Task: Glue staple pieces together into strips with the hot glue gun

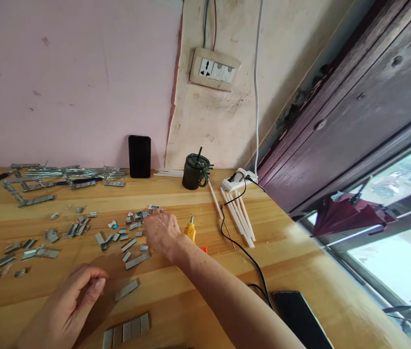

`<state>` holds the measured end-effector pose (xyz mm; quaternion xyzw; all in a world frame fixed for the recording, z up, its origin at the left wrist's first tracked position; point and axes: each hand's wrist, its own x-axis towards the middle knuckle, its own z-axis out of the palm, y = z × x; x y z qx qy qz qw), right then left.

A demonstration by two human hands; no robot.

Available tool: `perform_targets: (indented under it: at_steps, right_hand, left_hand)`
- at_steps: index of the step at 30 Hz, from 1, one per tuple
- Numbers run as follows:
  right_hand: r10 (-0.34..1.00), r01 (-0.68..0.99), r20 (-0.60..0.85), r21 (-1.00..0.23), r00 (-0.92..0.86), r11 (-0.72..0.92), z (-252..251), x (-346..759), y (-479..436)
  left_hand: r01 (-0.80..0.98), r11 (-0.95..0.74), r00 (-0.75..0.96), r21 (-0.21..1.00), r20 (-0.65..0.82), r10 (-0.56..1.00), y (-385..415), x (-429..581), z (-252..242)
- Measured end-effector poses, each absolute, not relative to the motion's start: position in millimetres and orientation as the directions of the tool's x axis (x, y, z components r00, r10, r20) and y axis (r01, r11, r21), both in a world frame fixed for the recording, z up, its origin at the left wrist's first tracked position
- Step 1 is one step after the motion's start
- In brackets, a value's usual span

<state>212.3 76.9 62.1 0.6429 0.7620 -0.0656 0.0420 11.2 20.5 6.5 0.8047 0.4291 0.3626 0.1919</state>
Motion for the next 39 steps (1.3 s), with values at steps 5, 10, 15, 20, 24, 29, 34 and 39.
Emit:
perform_targets:
  at_steps: [5,10,15,20,24,29,34,39]
  right_hand:
    - [0.957,0.975,-0.192,-0.095,-0.216,0.201,55.4,209.8,89.5]
    - [0.956,0.962,-0.186,-0.195,-0.229,0.192,47.4,209.1,100.9]
    - [0.973,0.918,-0.137,-0.376,-0.188,0.125,51.9,216.3,101.2]
    - [0.954,0.729,-0.138,-0.677,-0.268,0.107,56.2,224.3,79.4]
    - [0.945,0.533,-0.122,-0.844,-0.303,0.061,54.6,215.4,43.3]
    - [0.952,0.249,-0.07,-0.969,-0.298,0.007,50.0,194.6,4.0]
    - [0.968,0.161,-0.086,-0.986,-0.235,-0.048,50.3,187.2,-9.1]
    - [0.983,0.3,0.0,-0.952,-0.186,0.057,56.0,184.5,-16.2]
  left_hand:
    - [0.535,-0.582,0.366,0.612,0.453,0.813,20.6,10.8,1.8]
    - [0.538,-0.593,0.381,0.599,0.455,0.805,20.3,10.9,2.4]
    - [0.536,-0.588,0.377,0.605,0.452,0.808,21.1,11.8,4.0]
    - [0.528,-0.561,0.346,0.638,0.442,0.828,20.0,12.5,1.3]
    - [0.484,-0.583,0.298,0.652,0.504,0.811,14.7,13.4,5.1]
    - [0.369,-0.635,0.292,0.678,0.565,0.772,6.3,15.0,14.1]
    - [0.288,-0.68,0.3,0.674,0.611,0.733,2.7,14.2,16.0]
    - [0.274,-0.673,0.293,0.687,0.607,0.739,2.1,11.2,16.2]
